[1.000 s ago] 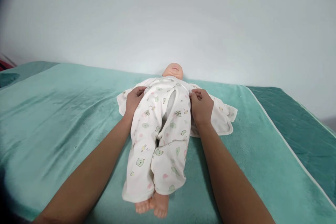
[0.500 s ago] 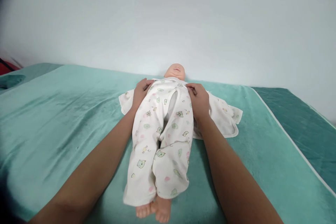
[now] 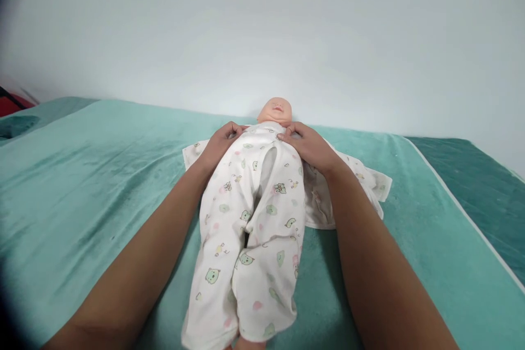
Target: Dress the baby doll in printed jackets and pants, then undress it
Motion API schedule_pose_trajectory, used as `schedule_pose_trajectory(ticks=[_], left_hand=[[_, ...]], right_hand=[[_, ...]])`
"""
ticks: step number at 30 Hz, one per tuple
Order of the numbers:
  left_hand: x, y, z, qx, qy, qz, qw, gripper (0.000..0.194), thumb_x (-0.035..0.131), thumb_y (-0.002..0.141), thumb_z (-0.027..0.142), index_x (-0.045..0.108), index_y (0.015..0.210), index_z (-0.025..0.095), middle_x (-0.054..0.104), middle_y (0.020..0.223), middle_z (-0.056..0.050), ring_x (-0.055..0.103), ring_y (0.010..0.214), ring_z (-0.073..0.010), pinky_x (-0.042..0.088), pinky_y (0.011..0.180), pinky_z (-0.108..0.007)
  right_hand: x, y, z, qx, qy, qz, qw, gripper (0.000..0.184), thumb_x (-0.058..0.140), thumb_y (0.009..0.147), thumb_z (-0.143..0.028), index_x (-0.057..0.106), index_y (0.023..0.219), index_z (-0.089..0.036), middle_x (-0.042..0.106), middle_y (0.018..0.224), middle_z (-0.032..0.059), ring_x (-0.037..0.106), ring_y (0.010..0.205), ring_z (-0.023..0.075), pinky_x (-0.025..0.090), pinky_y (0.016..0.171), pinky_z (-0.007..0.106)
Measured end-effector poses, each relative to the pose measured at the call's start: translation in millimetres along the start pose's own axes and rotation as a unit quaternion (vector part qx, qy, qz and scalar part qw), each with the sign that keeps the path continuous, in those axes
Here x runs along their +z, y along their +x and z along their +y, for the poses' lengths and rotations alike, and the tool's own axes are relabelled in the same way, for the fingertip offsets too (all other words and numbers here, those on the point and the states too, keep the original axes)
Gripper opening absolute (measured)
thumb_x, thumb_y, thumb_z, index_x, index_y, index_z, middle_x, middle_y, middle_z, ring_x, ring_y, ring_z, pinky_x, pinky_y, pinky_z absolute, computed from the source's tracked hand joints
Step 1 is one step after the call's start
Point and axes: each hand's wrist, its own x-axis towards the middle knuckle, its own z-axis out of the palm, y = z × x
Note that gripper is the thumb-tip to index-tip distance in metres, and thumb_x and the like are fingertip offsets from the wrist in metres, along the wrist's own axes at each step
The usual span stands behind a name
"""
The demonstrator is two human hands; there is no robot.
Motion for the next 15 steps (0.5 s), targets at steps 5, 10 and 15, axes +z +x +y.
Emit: schedule_pose_trajectory(ticks=[5, 10, 15], left_hand=[[2.3, 11.3, -11.3, 0.025, 0.077, 0.057, 0.995, 0.019, 0.059, 0.086, 0.033, 0.047, 0.076, 0.023, 0.071, 0.096, -0.001, 0.065, 0.107, -0.0191, 0.045, 0.093, -0.030], [2.7, 14.1, -15.5, 0.023, 0.144, 0.087, 0.986, 0.019, 0.055, 0.089, 0.033, 0.043, 0.077, 0.023, 0.067, 0.088, 0.002, 0.064, 0.095, -0.0171, 0.043, 0.084, -0.027], [2.9, 16.9, -17.4, 0.016, 0.216, 0.116, 0.969, 0.022, 0.053, 0.092, 0.032, 0.038, 0.079, 0.024, 0.052, 0.069, 0.005, 0.051, 0.068, -0.0149, 0.036, 0.069, -0.025]], right_hand=[[-9.8, 0.0, -5.4, 0.069, -0.091, -0.029, 0.993, 0.040, 0.064, 0.082, -0.061, 0.062, 0.076, -0.022, 0.070, 0.096, 0.0033, 0.059, 0.086, 0.0217, 0.042, 0.079, 0.034], [-5.4, 0.9, 2.9, -0.007, -0.060, -0.001, 0.998, 0.032, 0.061, 0.088, -0.048, 0.053, 0.073, -0.021, 0.069, 0.101, 0.0030, 0.059, 0.095, 0.0217, 0.042, 0.083, 0.034], [12.9, 7.2, 10.8, -0.118, -0.079, 0.102, 0.985, 0.021, 0.058, 0.089, -0.034, 0.047, 0.075, -0.023, 0.068, 0.107, 0.0047, 0.059, 0.101, 0.0223, 0.042, 0.087, 0.036]])
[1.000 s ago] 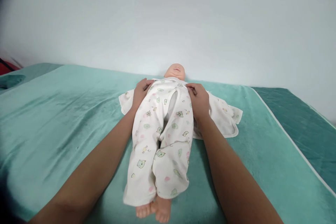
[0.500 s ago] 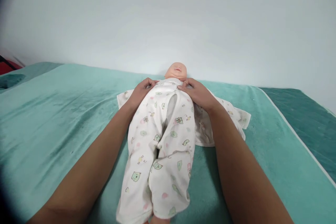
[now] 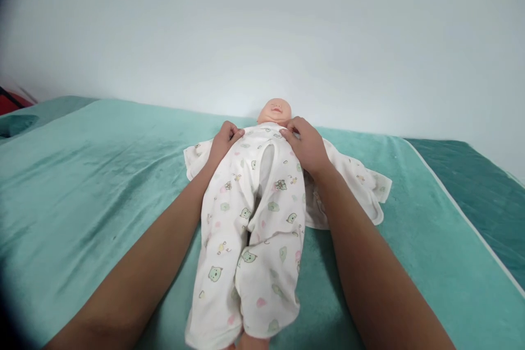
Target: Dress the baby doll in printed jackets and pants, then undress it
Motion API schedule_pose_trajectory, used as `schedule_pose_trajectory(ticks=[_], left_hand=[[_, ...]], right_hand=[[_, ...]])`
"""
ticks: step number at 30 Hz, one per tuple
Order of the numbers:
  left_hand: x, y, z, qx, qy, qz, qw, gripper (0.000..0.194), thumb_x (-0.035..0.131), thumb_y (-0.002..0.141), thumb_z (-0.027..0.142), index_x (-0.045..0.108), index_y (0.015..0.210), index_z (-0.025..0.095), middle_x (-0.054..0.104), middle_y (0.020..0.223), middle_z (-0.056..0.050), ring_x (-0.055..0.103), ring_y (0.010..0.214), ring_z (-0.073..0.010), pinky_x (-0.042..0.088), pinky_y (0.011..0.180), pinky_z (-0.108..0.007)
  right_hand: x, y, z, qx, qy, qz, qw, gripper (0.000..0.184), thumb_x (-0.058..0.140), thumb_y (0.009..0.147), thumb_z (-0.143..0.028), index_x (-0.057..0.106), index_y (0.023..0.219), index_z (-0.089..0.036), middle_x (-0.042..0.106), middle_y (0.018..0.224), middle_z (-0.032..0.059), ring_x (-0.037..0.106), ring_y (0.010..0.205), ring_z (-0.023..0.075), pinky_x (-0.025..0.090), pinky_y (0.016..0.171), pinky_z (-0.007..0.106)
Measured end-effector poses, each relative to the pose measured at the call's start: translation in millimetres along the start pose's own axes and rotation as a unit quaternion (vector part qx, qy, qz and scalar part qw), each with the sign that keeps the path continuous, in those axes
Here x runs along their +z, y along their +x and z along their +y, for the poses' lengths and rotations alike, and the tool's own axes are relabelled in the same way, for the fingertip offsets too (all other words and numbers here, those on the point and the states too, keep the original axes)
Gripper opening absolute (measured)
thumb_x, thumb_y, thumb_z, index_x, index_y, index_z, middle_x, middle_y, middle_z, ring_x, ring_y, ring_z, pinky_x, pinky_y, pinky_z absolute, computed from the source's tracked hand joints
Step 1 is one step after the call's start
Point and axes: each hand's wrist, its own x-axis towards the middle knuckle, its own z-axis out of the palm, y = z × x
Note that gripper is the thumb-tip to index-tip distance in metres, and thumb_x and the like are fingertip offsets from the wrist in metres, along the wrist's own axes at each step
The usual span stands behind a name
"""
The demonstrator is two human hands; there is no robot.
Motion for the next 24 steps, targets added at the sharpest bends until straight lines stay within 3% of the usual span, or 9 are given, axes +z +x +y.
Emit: schedule_pose_trajectory(ticks=[3, 8, 11, 14, 16, 19, 24], left_hand=[[1.2, 1.6, 0.0, 0.001, 0.024, 0.009, 1.000, 0.022, 0.052, 0.093, 0.029, 0.035, 0.079, 0.025, 0.046, 0.065, 0.006, 0.045, 0.063, -0.0153, 0.033, 0.066, -0.026], [4.9, 3.7, -0.3, -0.005, 0.049, 0.026, 0.998, 0.019, 0.049, 0.094, 0.030, 0.036, 0.082, 0.025, 0.046, 0.065, 0.005, 0.047, 0.063, -0.0167, 0.033, 0.065, -0.028], [7.5, 6.7, -3.6, -0.004, 0.050, 0.031, 0.998, 0.016, 0.048, 0.095, 0.032, 0.039, 0.084, 0.025, 0.054, 0.068, 0.003, 0.053, 0.069, -0.0179, 0.038, 0.070, -0.029], [7.6, 9.6, -7.4, 0.017, 0.014, -0.006, 1.000, 0.014, 0.052, 0.092, 0.035, 0.046, 0.085, 0.024, 0.067, 0.086, 0.000, 0.062, 0.084, -0.0183, 0.044, 0.082, -0.031], [5.7, 9.6, -8.8, 0.043, -0.007, -0.033, 0.999, 0.013, 0.053, 0.091, 0.036, 0.053, 0.090, 0.022, 0.072, 0.102, -0.002, 0.065, 0.098, -0.0187, 0.045, 0.092, -0.032], [1.3, 5.9, -9.0, 0.093, 0.019, -0.063, 0.994, 0.024, 0.049, 0.093, 0.034, 0.064, 0.110, 0.024, 0.071, 0.122, -0.002, 0.063, 0.114, -0.0198, 0.042, 0.102, -0.033], [-4.8, -2.9, -9.9, 0.123, 0.166, -0.119, 0.971, 0.051, 0.051, 0.092, 0.026, 0.054, 0.142, 0.034, 0.054, 0.151, 0.000, 0.048, 0.137, -0.0245, 0.031, 0.117, -0.039]], right_hand=[[3.4, 4.0, 2.5, -0.038, -0.057, 0.007, 0.998, 0.018, 0.055, 0.090, -0.032, 0.047, 0.077, -0.023, 0.064, 0.106, 0.0055, 0.058, 0.096, 0.0217, 0.042, 0.082, 0.035], [2.6, 11.9, 7.2, 0.011, -0.116, 0.013, 0.993, 0.014, 0.054, 0.090, -0.034, 0.051, 0.081, -0.024, 0.059, 0.091, 0.0024, 0.054, 0.082, 0.0200, 0.040, 0.077, 0.035], [4.4, 13.1, 9.1, 0.056, -0.093, 0.014, 0.994, 0.017, 0.056, 0.088, -0.034, 0.050, 0.076, -0.023, 0.058, 0.085, 0.0012, 0.054, 0.079, 0.0191, 0.041, 0.076, 0.034], [6.9, 9.7, 9.6, 0.080, -0.020, 0.021, 0.996, 0.015, 0.060, 0.085, -0.035, 0.053, 0.079, -0.023, 0.062, 0.084, 0.0005, 0.057, 0.077, 0.0184, 0.045, 0.076, 0.035], [7.9, 5.6, 8.5, 0.062, 0.031, 0.030, 0.997, 0.011, 0.061, 0.085, -0.034, 0.060, 0.088, -0.023, 0.068, 0.094, 0.0022, 0.062, 0.085, 0.0196, 0.049, 0.081, 0.036], [7.0, -1.8, 4.7, 0.014, 0.063, 0.016, 0.998, 0.020, 0.058, 0.088, -0.032, 0.070, 0.103, -0.025, 0.070, 0.118, 0.0041, 0.063, 0.110, 0.0221, 0.048, 0.098, 0.041], [-0.8, -17.9, -3.3, 0.028, 0.079, -0.048, 0.995, 0.034, 0.052, 0.095, -0.036, 0.071, 0.123, -0.032, 0.065, 0.137, 0.0001, 0.057, 0.130, 0.0239, 0.038, 0.116, 0.046]])
